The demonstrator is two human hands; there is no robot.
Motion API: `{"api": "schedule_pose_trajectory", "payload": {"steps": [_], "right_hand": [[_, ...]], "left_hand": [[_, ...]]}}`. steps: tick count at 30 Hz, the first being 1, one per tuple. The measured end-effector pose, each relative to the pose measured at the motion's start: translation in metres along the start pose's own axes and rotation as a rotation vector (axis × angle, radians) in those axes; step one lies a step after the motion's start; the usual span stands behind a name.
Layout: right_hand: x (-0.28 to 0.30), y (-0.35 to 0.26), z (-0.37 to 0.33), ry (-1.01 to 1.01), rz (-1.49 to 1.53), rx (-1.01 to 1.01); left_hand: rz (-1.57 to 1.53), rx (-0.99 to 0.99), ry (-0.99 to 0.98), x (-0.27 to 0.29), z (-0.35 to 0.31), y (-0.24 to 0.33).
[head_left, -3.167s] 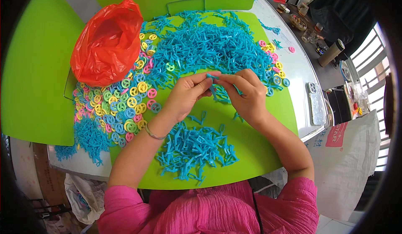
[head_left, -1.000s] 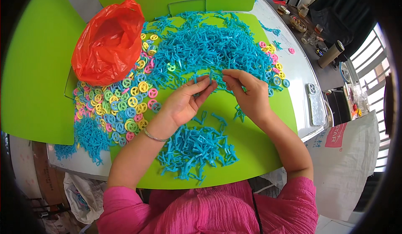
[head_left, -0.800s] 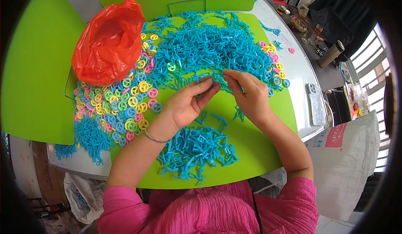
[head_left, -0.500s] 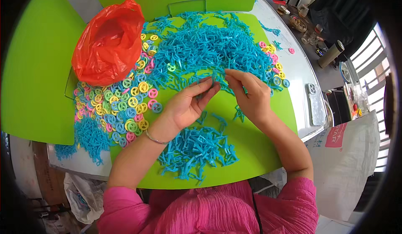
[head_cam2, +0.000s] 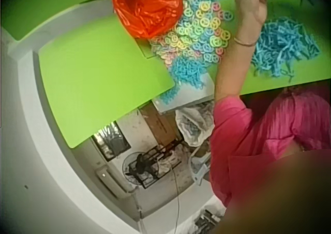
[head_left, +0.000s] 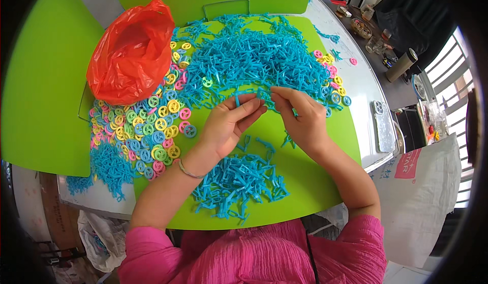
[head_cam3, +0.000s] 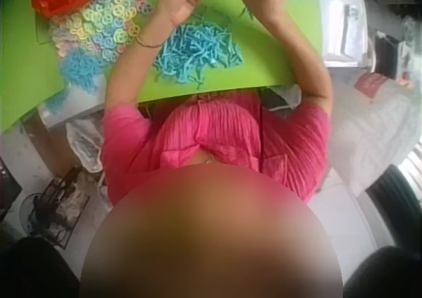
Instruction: Connecting colorful smiley-face plastic links while sorting them from blue shredded paper filler on a workbench.
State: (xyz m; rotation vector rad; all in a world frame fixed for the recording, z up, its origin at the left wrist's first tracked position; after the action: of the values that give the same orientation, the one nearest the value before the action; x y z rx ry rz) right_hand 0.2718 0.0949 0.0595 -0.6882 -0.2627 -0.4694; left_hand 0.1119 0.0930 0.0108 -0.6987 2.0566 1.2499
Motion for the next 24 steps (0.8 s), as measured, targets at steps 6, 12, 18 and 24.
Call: {"api": "schedule_pose_trajectory", "payload": {"steps": [6,12,18,24], "right_hand": [[-0.01,0.022,-0.003,-0.182,0.658,-0.71],[-0.012,0.025,-0.006,-0.279,0.97,-0.851],[-0.023,0.021,-0.008,-0.327,0.875,-0.715],[-0.028,0.022,0.002,-0.301,0.623,-0.596]], "left_hand": [[0.375,-0.253,0.059,-0.004,-0.009,0.002],[-0.082,0.137,-0.167,0.009,0.003,0.007],[-0.058,0.193,-0.229,0.012,0.002,-0.001],[-0.122,0.171,-0.16,0.021,0.008,0.011]]}}
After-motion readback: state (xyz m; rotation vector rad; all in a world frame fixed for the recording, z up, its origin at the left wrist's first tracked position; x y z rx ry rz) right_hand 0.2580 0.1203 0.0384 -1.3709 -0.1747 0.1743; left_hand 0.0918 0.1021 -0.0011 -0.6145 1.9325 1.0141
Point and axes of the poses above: each hand's wrist, its own z-axis towards the middle knuckle, its own x-axis out of the back of the hand, y = z × x, the point moved 4 cm from there along z, towards the middle knuckle, and after that the axes turned 6 degrees about y, right-handed, at the moved point
